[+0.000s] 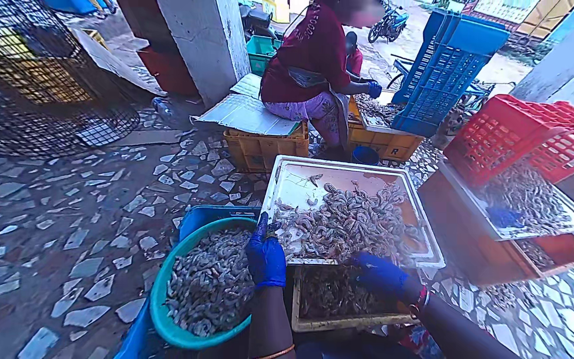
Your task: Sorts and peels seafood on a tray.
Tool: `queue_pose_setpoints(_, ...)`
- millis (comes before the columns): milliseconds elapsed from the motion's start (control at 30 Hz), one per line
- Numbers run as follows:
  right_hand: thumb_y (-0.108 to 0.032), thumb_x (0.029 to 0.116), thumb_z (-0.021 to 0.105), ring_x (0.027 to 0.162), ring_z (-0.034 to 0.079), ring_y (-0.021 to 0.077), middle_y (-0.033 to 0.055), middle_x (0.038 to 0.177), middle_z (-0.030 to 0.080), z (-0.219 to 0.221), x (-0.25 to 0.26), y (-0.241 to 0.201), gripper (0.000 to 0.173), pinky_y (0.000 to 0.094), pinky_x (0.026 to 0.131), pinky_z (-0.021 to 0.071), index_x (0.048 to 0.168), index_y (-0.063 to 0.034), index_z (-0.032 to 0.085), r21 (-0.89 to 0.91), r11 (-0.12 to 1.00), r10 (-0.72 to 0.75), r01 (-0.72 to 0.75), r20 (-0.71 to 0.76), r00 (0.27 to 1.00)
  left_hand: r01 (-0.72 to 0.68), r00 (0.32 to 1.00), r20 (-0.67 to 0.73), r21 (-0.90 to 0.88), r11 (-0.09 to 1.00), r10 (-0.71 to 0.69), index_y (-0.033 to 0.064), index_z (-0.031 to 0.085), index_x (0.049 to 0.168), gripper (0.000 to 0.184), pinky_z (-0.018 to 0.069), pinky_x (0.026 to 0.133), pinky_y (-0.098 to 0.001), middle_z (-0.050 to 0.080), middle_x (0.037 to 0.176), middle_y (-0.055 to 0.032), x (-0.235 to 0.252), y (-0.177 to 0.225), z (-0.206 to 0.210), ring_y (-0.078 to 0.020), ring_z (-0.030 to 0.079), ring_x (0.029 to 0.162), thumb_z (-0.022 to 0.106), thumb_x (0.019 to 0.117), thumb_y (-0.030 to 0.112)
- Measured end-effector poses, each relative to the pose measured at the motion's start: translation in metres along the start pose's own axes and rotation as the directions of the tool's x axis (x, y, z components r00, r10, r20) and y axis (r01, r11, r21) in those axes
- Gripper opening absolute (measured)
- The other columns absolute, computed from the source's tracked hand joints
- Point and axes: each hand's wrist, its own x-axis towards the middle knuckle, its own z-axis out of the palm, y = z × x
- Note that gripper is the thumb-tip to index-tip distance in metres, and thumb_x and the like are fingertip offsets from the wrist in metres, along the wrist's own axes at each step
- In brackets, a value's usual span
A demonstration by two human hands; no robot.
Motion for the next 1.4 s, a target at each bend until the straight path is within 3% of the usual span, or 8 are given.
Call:
queue_pose_setpoints(200, -0.028, 0.1017, 0.056, 0.124, 0.063, 0.0254, 0.0076, 0.134, 0.066, -0.001, 0.058, -0.053, 0.035, 0.0525, 0.104, 0.0494, 0.134, -0.0184, 0.066, 0.093, 0.996, 0.009, 0.006, -0.170, 0.985, 0.115, 0.993, 0.067, -0.270, 0.956, -0.100, 0.0146, 0.003, 0.166, 0.083, 0.0557, 0.086, -0.0315, 0.046, 0.154, -0.0195, 0.006, 0.010, -0.003, -0.0170, 0.064, 0.116, 0.039, 0.0956, -0.011)
queue_pose_setpoints(367, -0.030, 0.0971, 0.061, 0.129, 0.060, 0.0293, 0.0091, 0.140, 0.063, -0.001, 0.098, -0.087, 0.043, 0.0572, 0.103, 0.0490, 0.139, -0.0188, 0.063, -0.057, 0.996, 0.056, -0.067, -0.183, 0.981, 0.007, 0.999, -0.036, -0.362, 0.932, -0.021, 0.0016, 0.029, 0.160, 0.068, 0.0505, 0.103, -0.0301, 0.045, 0.155, -0.0219, 0.013, 0.010, -0.008, -0.0187, 0.056, 0.132, 0.044, 0.0943, -0.012)
queue_pose_setpoints(600, -0.030, 0.0959, 0.060, 0.127, 0.061, 0.0290, 0.0081, 0.136, 0.065, 0.000, 0.119, -0.089, 0.038, 0.0591, 0.099, 0.0497, 0.131, -0.0191, 0.065, -0.072, 0.991, 0.097, -0.109, -0.154, 0.983, -0.019, 0.999, -0.035, -0.468, 0.883, 0.003, -0.0065, 0.057, 0.136, 0.045, 0.0562, 0.089, -0.0273, 0.067, 0.126, -0.0142, 0.010, 0.015, -0.011, -0.0129, 0.066, 0.109, 0.045, 0.0925, -0.015)
queue_pose_setpoints(867, -0.017, 0.0968, 0.066, 0.085, 0.069, 0.0202, 0.0119, 0.106, 0.070, -0.019, 0.099, -0.027, 0.029, 0.0386, 0.075, 0.0592, 0.124, -0.0063, 0.064, 0.685, 0.728, 0.142, -0.020, -0.122, 0.982, -0.097, 0.994, -0.090, -0.476, 0.874, 0.061, -0.0080, 0.061, 0.128, 0.039, 0.0569, 0.089, -0.0271, 0.070, 0.118, -0.0127, 0.011, 0.016, -0.013, -0.0123, 0.068, 0.104, 0.048, 0.0924, -0.015)
queue_pose_setpoints(1000, -0.020, 0.0964, 0.063, 0.108, 0.066, 0.0196, 0.0094, 0.120, 0.069, -0.033, 0.087, -0.044, 0.029, 0.0433, 0.096, 0.0532, 0.124, -0.0111, 0.068, 0.410, 0.911, 0.065, 0.031, -0.218, 0.974, -0.164, 0.976, -0.202, -0.471, 0.867, 0.075, -0.0083, 0.058, 0.132, 0.046, 0.0545, 0.094, -0.0274, 0.068, 0.120, -0.0127, 0.010, 0.014, -0.007, -0.0119, 0.065, 0.107, 0.048, 0.0876, -0.016)
queue_pose_setpoints(1100, -0.017, 0.0988, 0.062, 0.097, 0.072, 0.0152, 0.0068, 0.121, 0.071, -0.037, 0.093, -0.074, 0.033, 0.0356, 0.084, 0.0616, 0.132, -0.0126, 0.065, 0.545, 0.823, 0.030, 0.160, -0.323, 0.946, -0.133, 0.979, -0.198, -0.427, 0.894, 0.051, -0.0044, 0.055, 0.140, 0.051, 0.0544, 0.097, -0.0276, 0.066, 0.125, -0.0135, 0.008, 0.016, -0.008, -0.0127, 0.065, 0.112, 0.052, 0.0900, -0.015)
queue_pose_setpoints(1167, -0.018, 0.0986, 0.059, 0.102, 0.070, 0.0165, 0.0070, 0.119, 0.071, -0.034, 0.094, -0.083, 0.030, 0.0381, 0.090, 0.0575, 0.127, -0.0127, 0.069, 0.367, 0.920, 0.005, 0.139, -0.364, 0.932, -0.068, 0.990, -0.141, -0.377, 0.924, 0.015, -0.0034, 0.053, 0.142, 0.051, 0.0528, 0.100, -0.0275, 0.063, 0.135, -0.0152, 0.006, 0.020, -0.007, -0.0128, 0.063, 0.120, 0.055, 0.0923, -0.012)
queue_pose_setpoints(1400, -0.023, 0.0998, 0.055, 0.129, 0.060, 0.0302, 0.0111, 0.141, 0.062, 0.010, 0.119, -0.078, 0.036, 0.0564, 0.102, 0.0500, 0.134, -0.0194, 0.067, -0.116, 0.990, -0.105, 0.085, -0.181, 0.978, -0.065, 0.994, -0.110, -0.408, 0.911, 0.022, -0.0082, 0.059, 0.132, 0.042, 0.0543, 0.097, -0.0274, 0.065, 0.132, -0.0160, 0.007, 0.022, -0.001, -0.0133, 0.065, 0.117, 0.052, 0.0915, -0.015)
